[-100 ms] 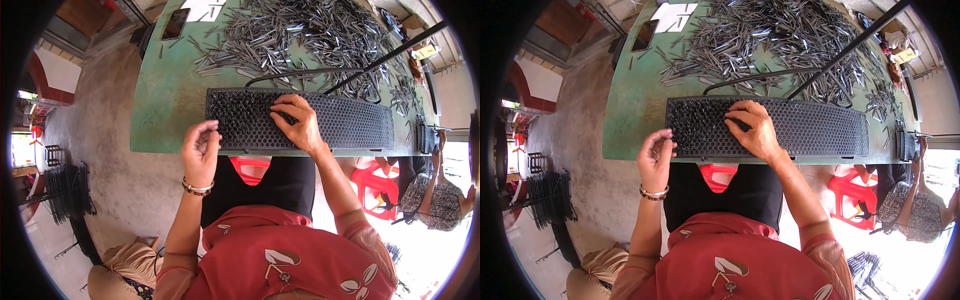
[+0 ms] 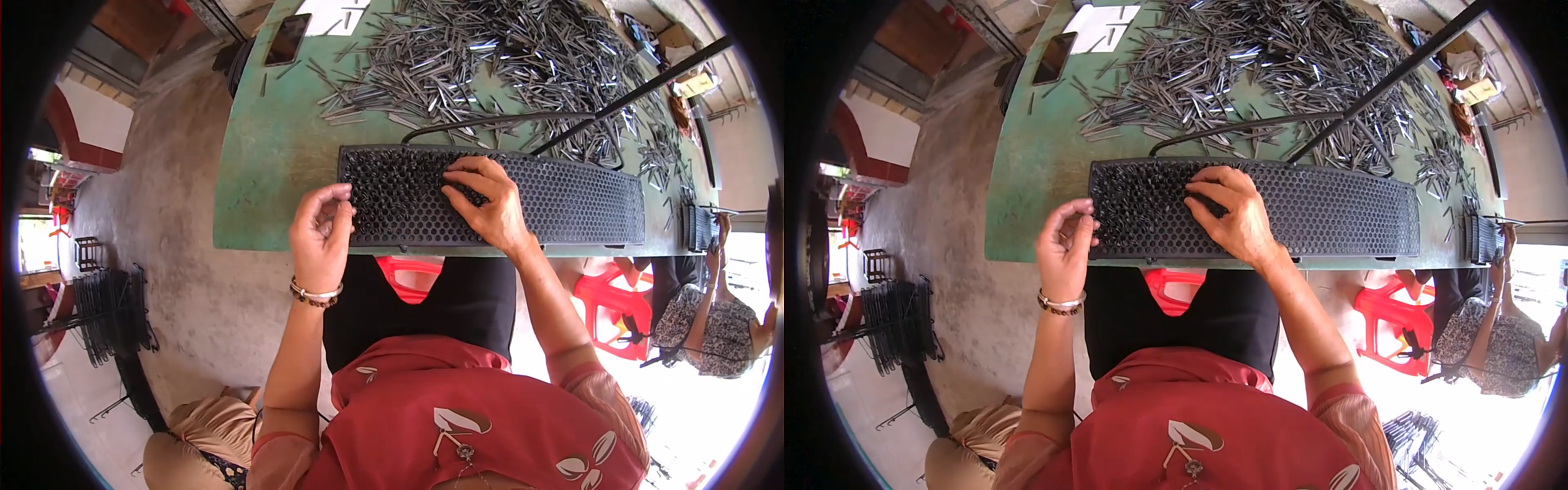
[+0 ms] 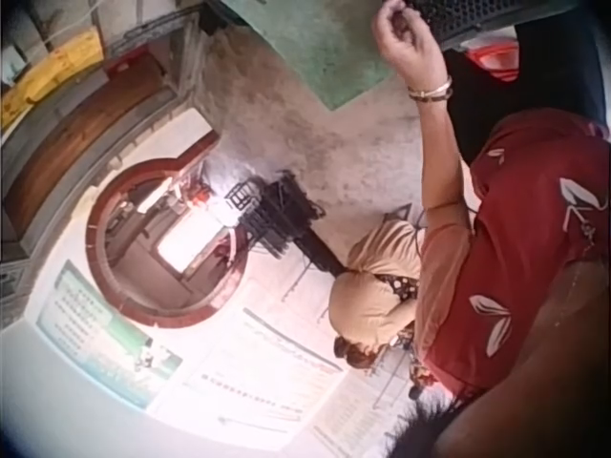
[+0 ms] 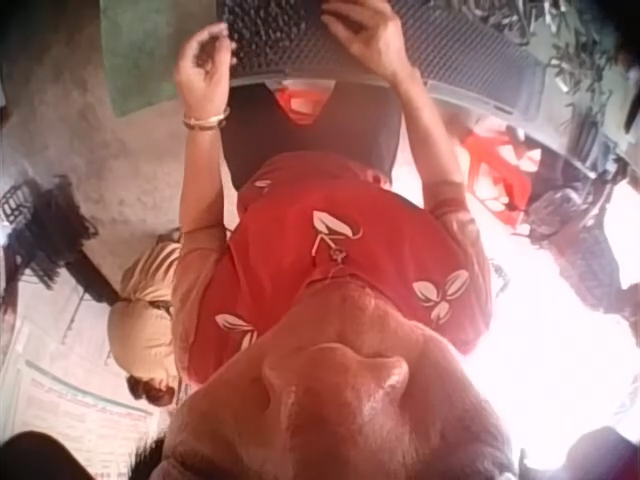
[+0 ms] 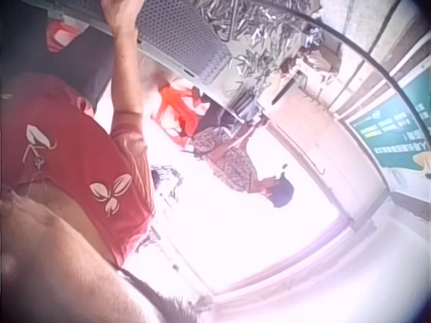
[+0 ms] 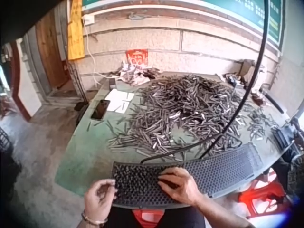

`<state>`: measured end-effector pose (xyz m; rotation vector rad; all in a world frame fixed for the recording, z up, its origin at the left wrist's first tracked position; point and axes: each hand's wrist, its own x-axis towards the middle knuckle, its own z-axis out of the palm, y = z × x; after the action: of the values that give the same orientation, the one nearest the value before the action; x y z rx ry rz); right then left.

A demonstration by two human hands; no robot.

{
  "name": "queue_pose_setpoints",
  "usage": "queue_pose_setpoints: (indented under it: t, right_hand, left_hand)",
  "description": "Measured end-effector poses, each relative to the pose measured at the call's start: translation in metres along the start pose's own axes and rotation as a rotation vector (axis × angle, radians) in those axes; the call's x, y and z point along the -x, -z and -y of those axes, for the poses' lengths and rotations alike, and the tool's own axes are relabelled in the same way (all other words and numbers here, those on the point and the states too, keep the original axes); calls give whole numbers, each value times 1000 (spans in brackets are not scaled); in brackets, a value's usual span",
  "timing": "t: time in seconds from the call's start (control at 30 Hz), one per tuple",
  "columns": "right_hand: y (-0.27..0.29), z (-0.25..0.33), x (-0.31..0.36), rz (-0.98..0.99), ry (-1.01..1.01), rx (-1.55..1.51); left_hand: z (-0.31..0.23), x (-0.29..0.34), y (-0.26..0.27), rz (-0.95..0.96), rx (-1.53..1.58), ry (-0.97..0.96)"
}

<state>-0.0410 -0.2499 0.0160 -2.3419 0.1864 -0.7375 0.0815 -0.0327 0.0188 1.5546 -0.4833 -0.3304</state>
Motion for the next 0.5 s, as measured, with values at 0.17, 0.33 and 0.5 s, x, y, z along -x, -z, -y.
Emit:
queue_pose_setpoints:
  t: [0.17,0.33,0.5]
  right_hand:
    - [16,11,3,-93,-160,-116]
    - [67,34,-8,-355,-228,-913]
    - [172,104,-62,56,31,-1568]
  left_hand:
    - [-2,-49,0,75,-163,-57]
    - [2,-128,-20,227,-547,-179]
    - [45,-226,-69,206,-1013,-209]
